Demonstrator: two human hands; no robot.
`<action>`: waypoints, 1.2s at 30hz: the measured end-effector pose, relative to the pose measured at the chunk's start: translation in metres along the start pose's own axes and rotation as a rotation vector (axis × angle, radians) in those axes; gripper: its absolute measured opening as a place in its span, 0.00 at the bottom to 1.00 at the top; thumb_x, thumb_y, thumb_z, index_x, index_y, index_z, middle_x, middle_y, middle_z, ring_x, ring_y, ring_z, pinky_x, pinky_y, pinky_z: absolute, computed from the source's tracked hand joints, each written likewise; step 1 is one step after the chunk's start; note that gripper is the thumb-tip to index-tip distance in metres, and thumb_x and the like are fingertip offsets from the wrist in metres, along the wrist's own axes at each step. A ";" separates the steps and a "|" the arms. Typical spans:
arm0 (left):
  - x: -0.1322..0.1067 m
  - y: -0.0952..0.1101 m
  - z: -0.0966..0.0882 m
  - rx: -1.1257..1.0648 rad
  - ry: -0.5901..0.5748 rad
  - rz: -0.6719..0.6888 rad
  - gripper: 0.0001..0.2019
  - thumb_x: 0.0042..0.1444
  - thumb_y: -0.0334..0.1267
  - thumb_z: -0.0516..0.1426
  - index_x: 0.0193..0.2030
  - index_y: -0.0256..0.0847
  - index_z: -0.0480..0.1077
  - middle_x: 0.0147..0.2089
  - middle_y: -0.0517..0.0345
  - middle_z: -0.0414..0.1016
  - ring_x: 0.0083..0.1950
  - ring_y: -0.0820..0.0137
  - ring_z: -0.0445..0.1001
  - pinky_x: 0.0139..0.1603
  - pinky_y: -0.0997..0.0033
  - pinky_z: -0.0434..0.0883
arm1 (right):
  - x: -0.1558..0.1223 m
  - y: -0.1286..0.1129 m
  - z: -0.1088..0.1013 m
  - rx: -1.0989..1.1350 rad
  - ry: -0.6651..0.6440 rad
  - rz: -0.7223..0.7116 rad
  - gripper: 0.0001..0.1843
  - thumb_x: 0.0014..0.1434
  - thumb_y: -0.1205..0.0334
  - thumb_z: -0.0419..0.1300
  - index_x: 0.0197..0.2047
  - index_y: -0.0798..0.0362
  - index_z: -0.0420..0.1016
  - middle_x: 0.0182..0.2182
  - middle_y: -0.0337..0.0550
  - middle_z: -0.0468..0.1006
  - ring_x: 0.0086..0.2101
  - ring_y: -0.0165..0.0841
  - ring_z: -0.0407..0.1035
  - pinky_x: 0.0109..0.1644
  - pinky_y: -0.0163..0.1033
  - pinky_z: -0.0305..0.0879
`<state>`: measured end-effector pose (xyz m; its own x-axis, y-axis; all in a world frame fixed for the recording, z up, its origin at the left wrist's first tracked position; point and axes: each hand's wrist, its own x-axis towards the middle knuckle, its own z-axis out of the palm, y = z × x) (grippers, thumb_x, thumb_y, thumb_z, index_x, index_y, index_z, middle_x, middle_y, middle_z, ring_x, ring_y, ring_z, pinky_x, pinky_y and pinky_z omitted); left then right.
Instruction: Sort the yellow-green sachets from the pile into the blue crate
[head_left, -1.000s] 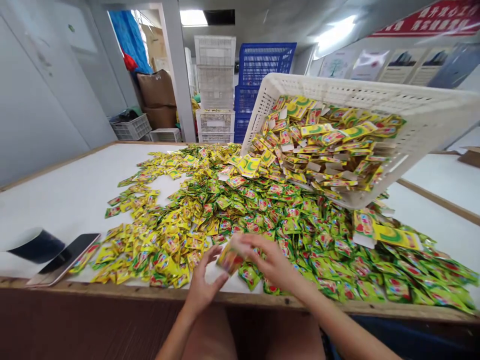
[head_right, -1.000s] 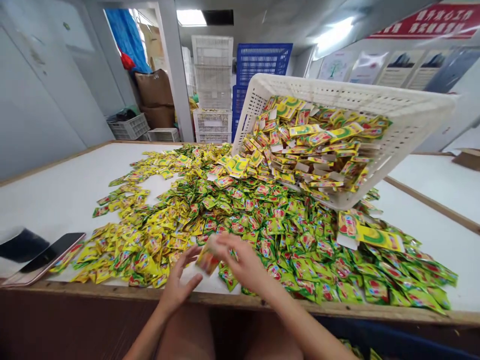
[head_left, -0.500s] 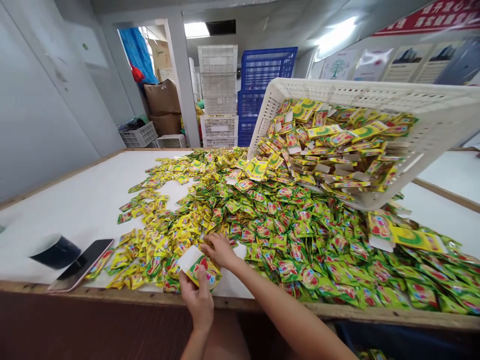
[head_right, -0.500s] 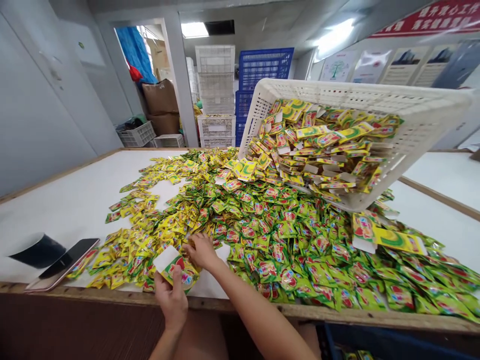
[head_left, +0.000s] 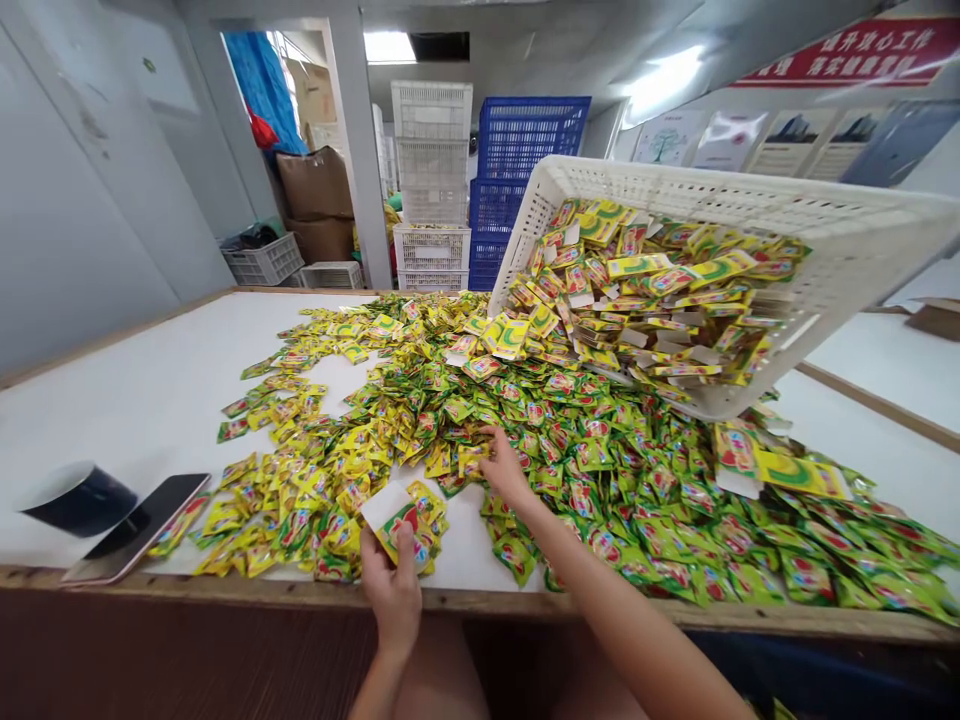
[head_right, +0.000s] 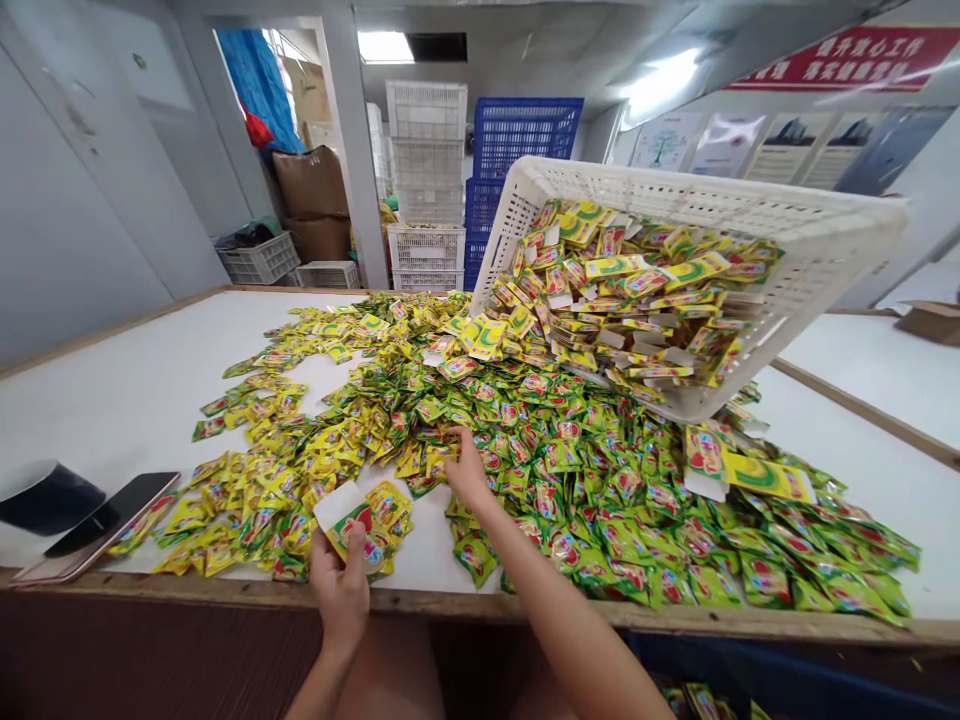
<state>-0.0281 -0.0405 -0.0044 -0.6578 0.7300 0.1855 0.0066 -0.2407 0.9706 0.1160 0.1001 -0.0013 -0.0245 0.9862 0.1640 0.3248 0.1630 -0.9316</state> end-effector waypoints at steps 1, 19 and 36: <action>0.000 0.001 0.000 0.005 -0.009 -0.004 0.20 0.51 0.45 0.56 0.49 0.39 0.63 0.40 0.53 0.73 0.40 0.66 0.73 0.40 0.71 0.69 | 0.004 0.005 -0.009 0.041 0.016 0.040 0.25 0.42 0.71 0.52 0.47 0.52 0.64 0.25 0.33 0.68 0.19 0.25 0.58 0.22 0.29 0.54; 0.001 0.000 0.001 0.106 -0.101 0.020 0.19 0.51 0.46 0.55 0.47 0.38 0.64 0.43 0.51 0.74 0.43 0.63 0.73 0.43 0.69 0.69 | 0.007 0.021 -0.024 -0.277 0.112 0.079 0.19 0.45 0.63 0.60 0.43 0.56 0.68 0.34 0.47 0.73 0.36 0.37 0.68 0.39 0.39 0.61; 0.018 -0.007 0.005 -0.057 -0.605 -0.146 0.19 0.46 0.42 0.61 0.44 0.36 0.72 0.46 0.48 0.76 0.51 0.59 0.71 0.52 0.63 0.66 | -0.033 -0.027 -0.016 -0.171 -0.360 -0.188 0.09 0.48 0.70 0.55 0.36 0.52 0.64 0.24 0.33 0.68 0.26 0.27 0.63 0.29 0.30 0.57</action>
<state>-0.0363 -0.0225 -0.0075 -0.1054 0.9869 0.1221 -0.1023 -0.1329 0.9858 0.1227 0.0626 0.0235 -0.4167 0.8923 0.1738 0.4342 0.3633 -0.8243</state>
